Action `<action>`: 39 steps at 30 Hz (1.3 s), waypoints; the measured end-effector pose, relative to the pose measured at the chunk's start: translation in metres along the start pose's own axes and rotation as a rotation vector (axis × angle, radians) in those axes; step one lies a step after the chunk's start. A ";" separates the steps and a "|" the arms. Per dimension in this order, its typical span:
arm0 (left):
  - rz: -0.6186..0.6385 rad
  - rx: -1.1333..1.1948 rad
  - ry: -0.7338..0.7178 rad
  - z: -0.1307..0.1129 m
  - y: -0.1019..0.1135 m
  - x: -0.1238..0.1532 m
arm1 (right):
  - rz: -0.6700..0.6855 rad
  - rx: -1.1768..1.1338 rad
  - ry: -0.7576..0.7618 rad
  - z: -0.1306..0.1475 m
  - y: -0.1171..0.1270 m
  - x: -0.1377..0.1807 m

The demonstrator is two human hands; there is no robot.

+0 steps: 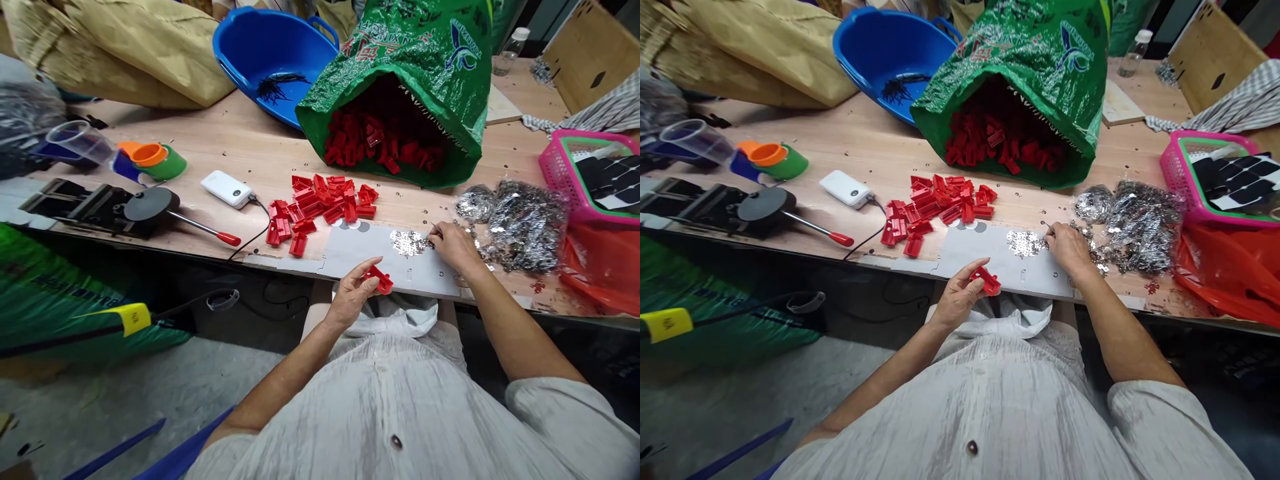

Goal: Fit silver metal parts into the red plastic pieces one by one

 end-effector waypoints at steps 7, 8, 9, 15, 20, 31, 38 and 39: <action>-0.008 0.023 0.003 0.001 -0.001 -0.001 | -0.030 -0.130 0.045 -0.004 0.003 0.003; -0.008 0.029 0.003 0.000 -0.002 -0.001 | -0.045 -0.167 0.056 -0.006 0.004 0.005; -0.007 0.036 0.003 -0.001 -0.003 -0.001 | -0.060 -0.208 0.065 -0.007 0.006 0.008; -0.043 0.061 0.010 -0.008 -0.012 -0.007 | 0.036 -0.615 0.199 0.015 0.014 0.050; -0.053 0.032 -0.002 -0.010 -0.020 -0.012 | 0.124 -0.782 0.395 0.064 0.022 0.096; -0.033 0.038 -0.006 -0.013 -0.026 -0.014 | 0.022 -0.841 0.536 0.084 0.023 0.117; 0.010 -0.035 -0.061 -0.014 -0.026 -0.015 | 0.241 -0.940 0.424 0.077 0.005 0.112; 0.014 -0.047 -0.064 -0.014 -0.026 -0.015 | 0.272 -0.955 0.385 0.075 0.001 0.111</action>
Point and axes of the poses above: each hand's wrist, its own x-axis away from the middle knuckle, its own y-axis out of the back of the hand, z = x × y, the point moved 8 cm from there along -x, towards the middle knuckle, and after that the axes turned 6 degrees about -y, right-handed, at the moved point
